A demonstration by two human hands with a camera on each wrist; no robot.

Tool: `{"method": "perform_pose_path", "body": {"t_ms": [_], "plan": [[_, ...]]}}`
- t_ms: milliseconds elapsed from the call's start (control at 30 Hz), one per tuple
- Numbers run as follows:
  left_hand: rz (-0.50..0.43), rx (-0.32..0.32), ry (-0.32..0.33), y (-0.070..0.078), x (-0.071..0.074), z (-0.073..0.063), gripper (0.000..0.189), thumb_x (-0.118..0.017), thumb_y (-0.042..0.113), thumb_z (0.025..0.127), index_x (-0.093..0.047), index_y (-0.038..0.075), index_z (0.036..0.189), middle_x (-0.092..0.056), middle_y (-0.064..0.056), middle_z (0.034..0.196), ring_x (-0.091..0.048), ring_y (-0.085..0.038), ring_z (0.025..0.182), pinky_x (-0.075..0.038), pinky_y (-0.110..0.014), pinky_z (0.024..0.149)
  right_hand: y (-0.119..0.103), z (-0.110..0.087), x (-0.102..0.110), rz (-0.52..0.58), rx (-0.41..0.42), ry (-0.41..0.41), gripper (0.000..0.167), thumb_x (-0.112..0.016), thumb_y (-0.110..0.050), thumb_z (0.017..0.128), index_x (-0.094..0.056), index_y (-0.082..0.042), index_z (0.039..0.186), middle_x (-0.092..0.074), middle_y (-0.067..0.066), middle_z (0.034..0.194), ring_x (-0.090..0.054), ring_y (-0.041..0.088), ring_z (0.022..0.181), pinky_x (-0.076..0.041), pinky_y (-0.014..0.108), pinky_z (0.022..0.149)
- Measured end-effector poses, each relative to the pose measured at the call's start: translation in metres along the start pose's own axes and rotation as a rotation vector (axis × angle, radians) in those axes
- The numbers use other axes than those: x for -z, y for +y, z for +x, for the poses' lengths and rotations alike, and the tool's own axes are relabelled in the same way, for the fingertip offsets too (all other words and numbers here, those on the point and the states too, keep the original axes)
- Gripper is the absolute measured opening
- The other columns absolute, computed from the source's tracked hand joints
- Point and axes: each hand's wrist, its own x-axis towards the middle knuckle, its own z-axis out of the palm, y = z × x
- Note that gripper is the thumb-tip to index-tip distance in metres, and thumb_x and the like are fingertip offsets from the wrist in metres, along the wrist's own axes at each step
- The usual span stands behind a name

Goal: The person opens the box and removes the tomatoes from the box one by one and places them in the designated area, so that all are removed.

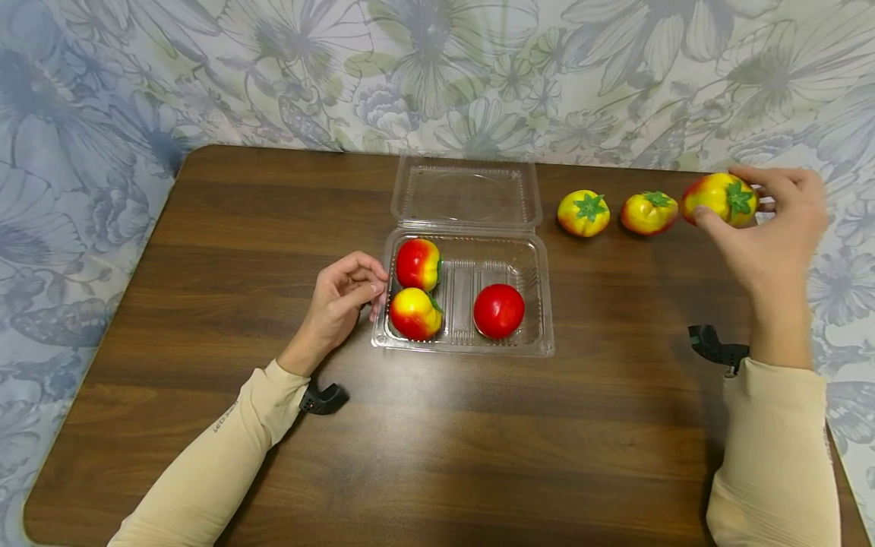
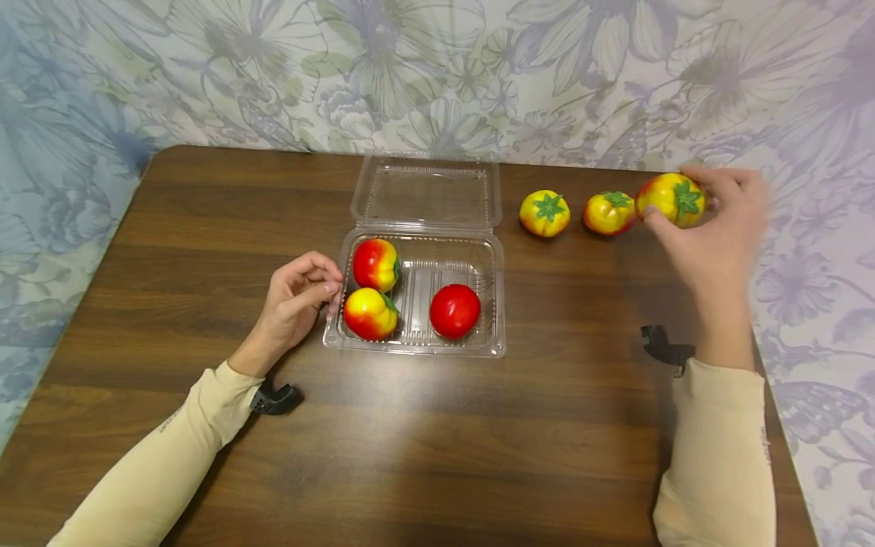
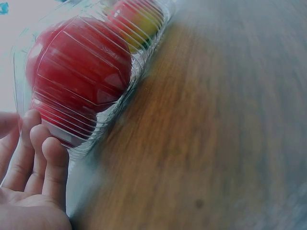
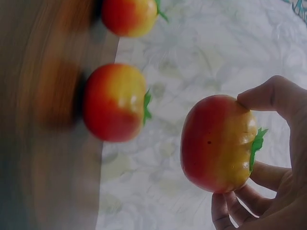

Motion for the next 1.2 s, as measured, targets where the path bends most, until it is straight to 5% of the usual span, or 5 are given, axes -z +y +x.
{"method": "perform_pose_path", "body": {"t_ms": [633,1067,1200], "plan": [[-0.013,-0.004,-0.009,0.000,0.000,0.000,0.015,-0.054,-0.012,0.093,-0.063,-0.005,0.102,-0.069,-0.013,0.080,-0.058,-0.025,0.061,-0.053,-0.027,0.048,0.031,0.004,0.002,-0.136,-0.259,-0.022,0.057,-0.077,-0.032,0.083,-0.070,-0.018,0.138,-0.031,-0.029,0.115,-0.026,-0.013,0.109,-0.032,0.016,0.097],[-0.007,-0.009,-0.003,0.001,0.001,0.000,0.016,-0.053,-0.013,0.093,-0.063,-0.005,0.102,-0.069,-0.013,0.080,-0.058,-0.024,0.062,-0.052,-0.027,0.047,0.059,0.004,-0.012,-0.145,-0.146,-0.043,0.057,-0.083,-0.023,0.083,-0.068,-0.005,0.136,-0.032,-0.034,0.101,-0.027,-0.019,0.102,-0.033,0.008,0.090],[-0.005,-0.003,-0.010,0.001,0.001,-0.001,0.016,-0.053,-0.013,0.094,-0.064,-0.004,0.103,-0.068,-0.013,0.080,-0.058,-0.024,0.062,-0.052,-0.028,0.048,0.065,0.000,-0.014,-0.128,-0.168,-0.057,0.062,-0.084,-0.021,0.084,-0.064,-0.005,0.140,-0.034,-0.033,0.104,-0.034,-0.014,0.107,-0.036,0.020,0.105]]}}
